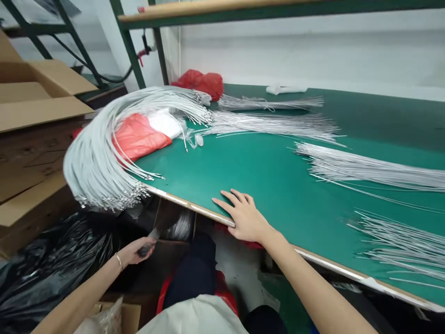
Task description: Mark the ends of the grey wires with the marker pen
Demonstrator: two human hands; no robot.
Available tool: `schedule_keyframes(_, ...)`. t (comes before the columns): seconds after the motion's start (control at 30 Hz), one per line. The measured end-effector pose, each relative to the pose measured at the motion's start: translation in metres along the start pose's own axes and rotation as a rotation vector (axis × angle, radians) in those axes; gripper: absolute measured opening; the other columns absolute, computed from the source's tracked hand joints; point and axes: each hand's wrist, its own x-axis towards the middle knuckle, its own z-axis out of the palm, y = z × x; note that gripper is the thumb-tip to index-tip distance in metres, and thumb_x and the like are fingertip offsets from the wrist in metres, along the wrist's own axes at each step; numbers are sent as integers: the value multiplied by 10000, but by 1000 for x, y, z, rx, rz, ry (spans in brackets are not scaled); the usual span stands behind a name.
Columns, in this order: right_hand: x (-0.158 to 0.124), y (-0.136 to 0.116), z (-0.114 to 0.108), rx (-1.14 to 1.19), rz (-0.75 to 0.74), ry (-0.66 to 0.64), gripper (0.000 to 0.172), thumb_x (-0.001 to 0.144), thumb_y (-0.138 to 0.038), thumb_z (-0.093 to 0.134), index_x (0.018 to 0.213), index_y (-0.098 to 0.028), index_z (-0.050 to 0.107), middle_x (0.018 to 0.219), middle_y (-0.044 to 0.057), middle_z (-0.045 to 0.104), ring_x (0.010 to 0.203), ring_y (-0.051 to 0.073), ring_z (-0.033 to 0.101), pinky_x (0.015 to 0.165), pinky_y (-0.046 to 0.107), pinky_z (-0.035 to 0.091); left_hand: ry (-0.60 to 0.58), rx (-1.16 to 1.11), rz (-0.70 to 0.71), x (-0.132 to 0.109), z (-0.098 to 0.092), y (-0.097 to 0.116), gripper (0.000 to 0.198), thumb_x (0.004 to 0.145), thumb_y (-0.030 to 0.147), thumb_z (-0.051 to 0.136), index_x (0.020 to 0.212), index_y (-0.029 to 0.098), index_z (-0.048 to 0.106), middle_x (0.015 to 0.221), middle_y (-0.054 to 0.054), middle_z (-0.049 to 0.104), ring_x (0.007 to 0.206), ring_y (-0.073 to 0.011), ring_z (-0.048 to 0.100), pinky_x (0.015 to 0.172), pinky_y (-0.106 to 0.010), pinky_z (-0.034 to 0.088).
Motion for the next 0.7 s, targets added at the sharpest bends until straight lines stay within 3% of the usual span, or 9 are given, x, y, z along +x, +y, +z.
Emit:
schedule_keyframes(0.1, -12, -19, 1, 59, -21, 151, 649, 725, -252, 555, 1357, -226, 414, 1401, 147, 361, 1278, 369, 285, 975, 548, 278, 4, 31, -12, -57, -23, -48, 140, 824, 214, 586, 764, 90, 559, 640, 5, 558, 469, -50, 503, 440, -145, 428)
schedule_keyframes(0.17, -26, -51, 12, 239, -40, 255, 542, 777, -273, 540, 1310, -200, 477, 1356, 147, 416, 1255, 332, 326, 1000, 532, 263, -13, 38, 6, -92, -31, -76, 138, 755, 212, 620, 723, 92, 560, 619, -12, 564, 458, -49, 517, 451, -126, 437)
schedule_keyframes(0.27, -55, -124, 50, 908, 20, 236, 336, 817, -281, 531, 1137, -231, 620, 1179, 105, 555, 1158, 263, 428, 1021, 493, 272, -32, 86, 51, -132, -34, -110, 179, 661, 247, 660, 696, 109, 552, 595, -15, 566, 433, -55, 513, 424, -126, 426)
schedule_keyframes(0.33, -73, -179, 85, 1576, 298, 13, 207, 755, -375, 629, 871, -220, 701, 1065, 93, 591, 1124, 257, 447, 1066, 445, 234, -54, 150, 96, -150, -31, -124, 200, 605, 249, 672, 674, 124, 532, 562, -11, 560, 408, -69, 502, 369, -138, 382)
schedule_keyframes(0.43, -88, -248, 128, 1789, 509, -191, 423, 660, -548, 675, 857, -174, 653, 931, 116, 618, 918, 272, 573, 951, 522, 359, -90, 267, 164, -173, -24, -135, 199, 571, 219, 644, 682, 149, 494, 532, 2, 558, 373, -85, 481, 318, -153, 316)
schedule_keyframes(0.5, -88, -274, 142, 1956, 599, -341, 572, 656, -664, 611, 906, -149, 598, 831, 115, 636, 765, 254, 630, 825, 525, 447, -112, 330, 191, -188, -19, -137, 198, 578, 205, 615, 717, 161, 481, 544, 13, 567, 373, -92, 483, 318, -159, 315)
schedule_keyframes(0.6, -79, -286, 144, 2232, 645, -416, 739, 692, -790, 421, 1030, -141, 515, 931, 146, 651, 848, 246, 658, 814, 466, 478, -147, 407, 209, -213, -13, -139, 230, 590, 193, 580, 790, 170, 469, 579, 30, 569, 381, -92, 482, 332, -169, 332)
schedule_keyframes(0.7, -67, -277, 137, 2498, 616, -303, 799, 697, -821, 347, 1092, -143, 500, 1127, 169, 603, 1068, 257, 586, 895, 450, 446, -215, 484, 188, -239, -10, -144, 296, 614, 190, 546, 898, 174, 463, 614, 35, 570, 392, -85, 475, 359, -173, 360)
